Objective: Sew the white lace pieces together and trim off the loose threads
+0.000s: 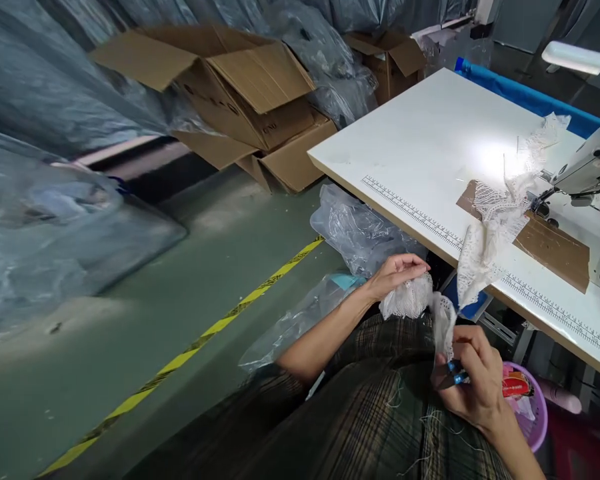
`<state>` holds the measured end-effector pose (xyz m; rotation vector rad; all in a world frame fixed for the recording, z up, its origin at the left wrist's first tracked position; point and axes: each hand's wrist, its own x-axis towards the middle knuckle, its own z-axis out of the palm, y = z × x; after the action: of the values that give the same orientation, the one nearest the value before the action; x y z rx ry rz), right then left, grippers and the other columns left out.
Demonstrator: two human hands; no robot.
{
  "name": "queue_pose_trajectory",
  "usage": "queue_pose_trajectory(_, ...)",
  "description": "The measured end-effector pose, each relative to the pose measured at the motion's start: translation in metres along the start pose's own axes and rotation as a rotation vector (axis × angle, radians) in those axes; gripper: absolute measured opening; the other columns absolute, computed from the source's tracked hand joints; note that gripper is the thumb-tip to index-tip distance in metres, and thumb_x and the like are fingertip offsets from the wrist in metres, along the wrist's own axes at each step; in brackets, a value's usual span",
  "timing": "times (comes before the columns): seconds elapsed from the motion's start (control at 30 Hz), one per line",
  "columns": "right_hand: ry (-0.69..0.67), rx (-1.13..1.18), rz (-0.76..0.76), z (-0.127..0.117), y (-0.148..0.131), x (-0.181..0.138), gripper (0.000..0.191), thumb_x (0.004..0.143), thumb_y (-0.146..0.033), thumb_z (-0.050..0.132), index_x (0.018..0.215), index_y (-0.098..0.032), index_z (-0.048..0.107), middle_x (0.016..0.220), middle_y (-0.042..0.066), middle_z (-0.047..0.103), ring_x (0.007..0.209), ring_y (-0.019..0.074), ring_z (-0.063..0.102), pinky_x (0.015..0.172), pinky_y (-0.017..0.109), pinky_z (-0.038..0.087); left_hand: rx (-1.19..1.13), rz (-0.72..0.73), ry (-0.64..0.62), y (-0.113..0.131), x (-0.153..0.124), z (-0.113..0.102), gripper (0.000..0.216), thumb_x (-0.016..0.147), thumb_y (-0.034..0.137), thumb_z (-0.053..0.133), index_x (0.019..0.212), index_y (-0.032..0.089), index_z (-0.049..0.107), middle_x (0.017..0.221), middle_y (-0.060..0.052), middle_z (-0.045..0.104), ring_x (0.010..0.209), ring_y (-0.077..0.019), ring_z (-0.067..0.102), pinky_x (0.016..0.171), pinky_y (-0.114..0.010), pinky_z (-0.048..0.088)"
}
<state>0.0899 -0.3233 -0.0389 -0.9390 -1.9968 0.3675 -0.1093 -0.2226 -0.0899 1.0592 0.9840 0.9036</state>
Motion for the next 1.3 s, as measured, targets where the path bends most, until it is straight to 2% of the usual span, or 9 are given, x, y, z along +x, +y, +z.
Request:
queue_pose_trajectory(0.07,-0.079,-0.001,-0.039,-0.004,-0.003,-0.003,0.014,0.086,-0.012,0.057,0.085,-0.024,0.050,0.072,0.001,0.061,0.054,0.0111,0.052,0.045,0.023,0.034,0.024,0.059,-0.033,0.001,0.006,0.012,0.057,0.066,0.068,0.077,0.080,0.013,0.073,0.075,-0.004,0.066,0.071,-0.0131,0.055,0.067,-0.024,0.040)
queue_pose_trajectory(0.13,-0.098,0.019,-0.007,-0.003,0.000,-0.008,0.017,0.086,-0.010,0.056,0.087,-0.025,0.047,0.066,-0.003,0.060,0.048,0.0102,0.051,0.043,0.023,0.033,0.038,0.111,-0.183,0.005,0.011,0.026,0.058,0.069,0.071,0.072,0.075,0.013,0.073,0.076,-0.005,0.065,0.074,-0.0153,0.056,0.071,-0.026,0.042)
queue_pose_trajectory(0.27,-0.013,0.010,0.100,0.000,0.007,-0.021,0.022,0.084,-0.013,0.060,0.100,-0.025,0.051,0.070,-0.003,0.066,0.049,0.0109,0.057,0.045,0.022,0.040,0.054,0.161,-0.508,0.013,0.012,0.046,0.055,0.079,0.067,0.064,0.065,0.014,0.073,0.080,-0.007,0.068,0.087,-0.0208,0.062,0.082,-0.029,0.045)
queue_pose_trajectory(0.33,0.032,-0.030,0.136,-0.001,0.007,-0.028,0.032,0.085,-0.014,0.061,0.114,-0.024,0.054,0.080,0.001,0.071,0.053,0.0122,0.062,0.048,0.023,0.045,0.065,0.143,-0.571,0.012,0.011,0.048,0.047,0.075,0.062,0.071,0.062,0.017,0.073,0.084,-0.006,0.071,0.090,-0.0214,0.064,0.083,-0.028,0.047)
queue_pose_trajectory(0.53,-0.178,0.073,0.184,-0.014,0.008,-0.031,0.034,0.084,-0.021,0.060,0.118,-0.023,0.062,0.078,0.000,0.072,0.052,0.0121,0.060,0.051,0.024,0.047,0.119,0.019,-0.544,0.002,0.000,0.031,0.033,0.067,0.047,0.083,0.072,0.016,0.074,0.072,-0.004,0.072,0.066,-0.0143,0.063,0.064,-0.022,0.048)
queue_pose_trajectory(0.67,-0.129,0.217,0.426,-0.014,0.022,-0.023,0.030,0.092,-0.040,0.054,0.108,-0.020,0.069,0.074,0.002,0.069,0.059,0.0150,0.060,0.054,0.026,0.046,0.187,0.008,-0.449,0.003,-0.008,0.023,0.035,0.072,0.046,0.080,0.082,0.013,0.075,0.075,-0.004,0.072,0.065,-0.0111,0.061,0.062,-0.019,0.046)
queue_pose_trajectory(0.83,-0.176,0.243,0.765,-0.001,0.039,-0.013,0.061,0.100,-0.056,0.026,0.088,-0.017,0.070,0.062,0.001,0.056,0.054,0.0145,0.049,0.052,0.028,0.038,0.269,0.033,-0.423,0.008,-0.010,0.018,0.035,0.077,0.046,0.075,0.088,0.013,0.077,0.086,-0.007,0.077,0.078,-0.0153,0.068,0.070,-0.021,0.050)
queue_pose_trajectory(0.97,-0.284,0.216,0.731,0.009,0.041,-0.005,0.058,0.097,-0.062,0.031,0.072,-0.019,0.061,0.058,-0.002,0.050,0.054,0.0131,0.045,0.054,0.027,0.035,0.317,0.058,-0.420,0.011,-0.010,0.015,0.036,0.078,0.047,0.074,0.088,0.012,0.077,0.088,-0.008,0.077,0.082,-0.0169,0.070,0.075,-0.023,0.051)
queue_pose_trajectory(1.3,-0.164,0.169,0.704,0.021,0.044,-0.003,0.053,0.097,-0.061,0.033,0.076,-0.021,0.061,0.059,-0.002,0.053,0.053,0.0126,0.046,0.053,0.026,0.035,0.226,0.010,-0.342,0.011,-0.011,0.017,0.039,0.076,0.050,0.075,0.081,0.011,0.075,0.078,-0.006,0.072,0.071,-0.0132,0.062,0.066,-0.022,0.046)
